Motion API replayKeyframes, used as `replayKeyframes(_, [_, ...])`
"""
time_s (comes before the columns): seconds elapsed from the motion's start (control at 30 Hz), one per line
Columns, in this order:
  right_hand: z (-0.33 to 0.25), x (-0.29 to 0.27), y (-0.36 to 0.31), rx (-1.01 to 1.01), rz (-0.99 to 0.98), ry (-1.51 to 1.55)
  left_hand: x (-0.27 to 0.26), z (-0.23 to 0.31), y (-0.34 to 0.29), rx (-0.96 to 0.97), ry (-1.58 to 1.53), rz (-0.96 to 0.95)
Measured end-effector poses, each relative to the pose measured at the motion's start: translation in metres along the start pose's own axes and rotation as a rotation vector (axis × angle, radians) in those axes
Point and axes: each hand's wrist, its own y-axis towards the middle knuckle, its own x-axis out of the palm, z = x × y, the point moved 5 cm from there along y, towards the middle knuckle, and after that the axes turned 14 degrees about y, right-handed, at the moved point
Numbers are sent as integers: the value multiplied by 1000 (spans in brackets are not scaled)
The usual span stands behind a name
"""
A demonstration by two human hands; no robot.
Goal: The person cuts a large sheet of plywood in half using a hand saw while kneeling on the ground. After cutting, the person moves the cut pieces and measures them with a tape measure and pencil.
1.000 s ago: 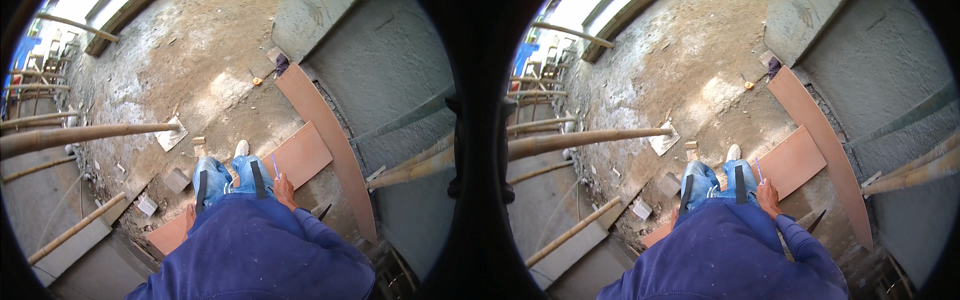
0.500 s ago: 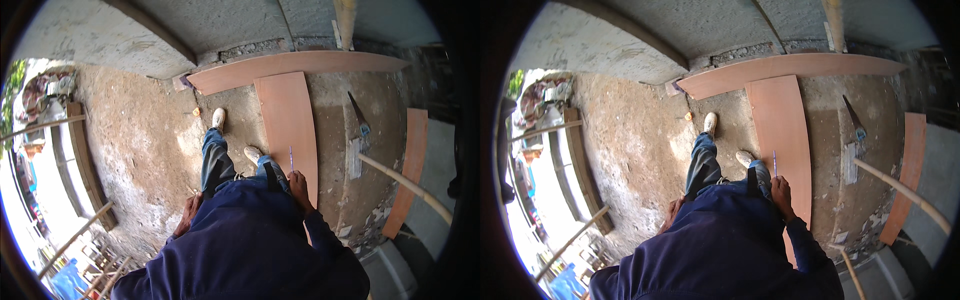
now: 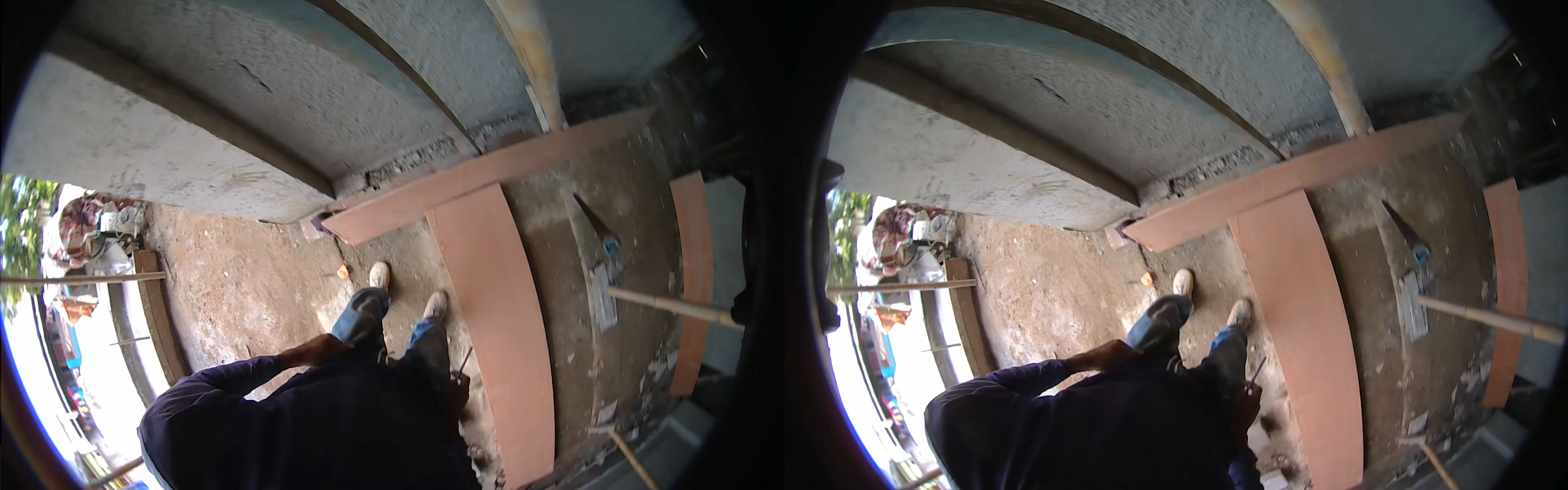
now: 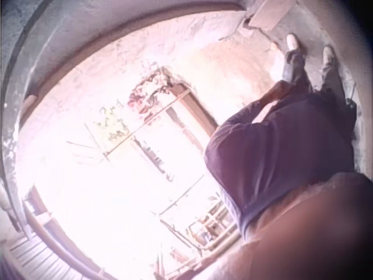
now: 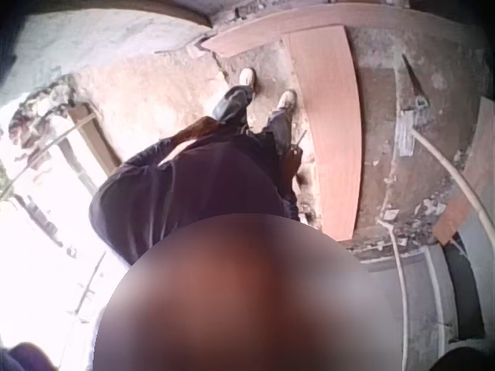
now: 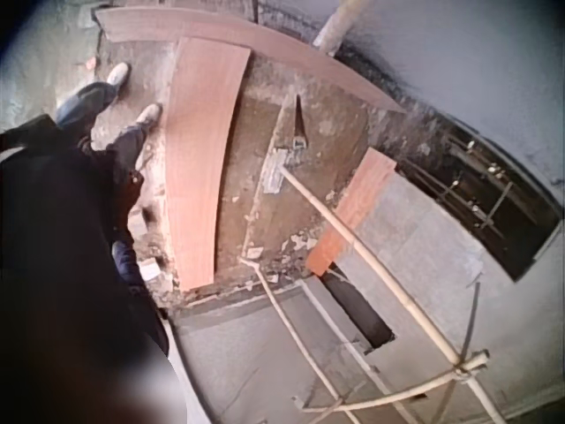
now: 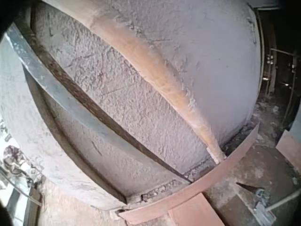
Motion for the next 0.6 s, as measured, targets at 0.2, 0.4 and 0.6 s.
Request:
replayKeyframes(0.2, [-136, 85, 100, -503, -379, -208, -9, 71, 46, 107, -261, 389])
replayKeyframes(0.4, [-328, 203, 41, -1001, -954, -146, -60, 78, 1, 209, -708, 818])
replayKeyframes(0.6, [-340, 259, -81, -1098, -1388, -302, -28, 27, -46, 300, -1142, 1093])
